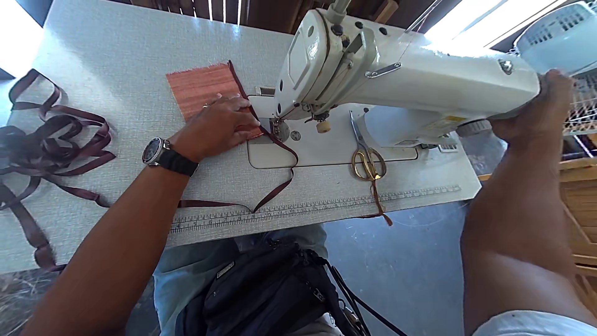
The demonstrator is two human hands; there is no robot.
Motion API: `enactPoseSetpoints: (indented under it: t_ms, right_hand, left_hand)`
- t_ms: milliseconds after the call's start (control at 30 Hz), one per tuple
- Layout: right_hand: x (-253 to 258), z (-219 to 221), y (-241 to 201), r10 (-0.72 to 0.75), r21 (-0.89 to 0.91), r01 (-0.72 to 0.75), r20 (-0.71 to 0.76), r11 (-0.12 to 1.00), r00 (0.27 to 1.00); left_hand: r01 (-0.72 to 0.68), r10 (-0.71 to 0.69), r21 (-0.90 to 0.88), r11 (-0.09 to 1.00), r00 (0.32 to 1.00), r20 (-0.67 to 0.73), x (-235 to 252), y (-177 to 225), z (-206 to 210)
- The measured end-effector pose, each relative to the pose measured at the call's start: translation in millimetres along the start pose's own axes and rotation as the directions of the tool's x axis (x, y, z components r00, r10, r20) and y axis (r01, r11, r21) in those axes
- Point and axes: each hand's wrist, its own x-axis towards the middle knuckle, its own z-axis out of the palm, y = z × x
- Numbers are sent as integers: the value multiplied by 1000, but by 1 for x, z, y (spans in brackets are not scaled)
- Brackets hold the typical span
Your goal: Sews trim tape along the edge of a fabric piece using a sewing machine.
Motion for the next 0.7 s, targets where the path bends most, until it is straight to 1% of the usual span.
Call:
enactPoseSetpoints:
  t_ms: [67,100,200,267,367,433,500,600,700]
  right_hand:
    - [-4,3,8,-126,85,124,21,989,992]
    - [-6,2,13,-157,125,154,19,980,987]
    - [-7,-4,23,-169,169,164,16,972,985]
    - [-5,3,15,-137,146,133,22,980,990]
    - [-4,5,2,-35,60,33,31,998,999]
    - [-3,2,0,31,54,-31,9,998,999]
    - [-4,3,-3,91,76,-87,-48,993,995]
    - [-4,3,-2,117,81,-111,-86,991,989]
    - [-1,2,0,121,98,-112,-87,989,989]
  left_hand:
    - [-10,10,3,1000,1000,-10,-1,0,1]
    - [-9,10,7,1000,1000,-12,-1,-1,2]
    - [-9,9,-4,1000,1000,-18,-2,0,2]
    - [1,-1,-3,1000,1000,-11,-3,1,1]
    - [13,-12,22,1000,1000,-21,-4,2,1]
    - [9,-6,50,999,999,-43,-5,7,2]
    - [7,-3,96,995,999,-39,-5,15,2]
    - [-4,8,155,988,1000,-22,-6,21,7]
    - [26,-26,158,987,1000,-4,-5,21,8]
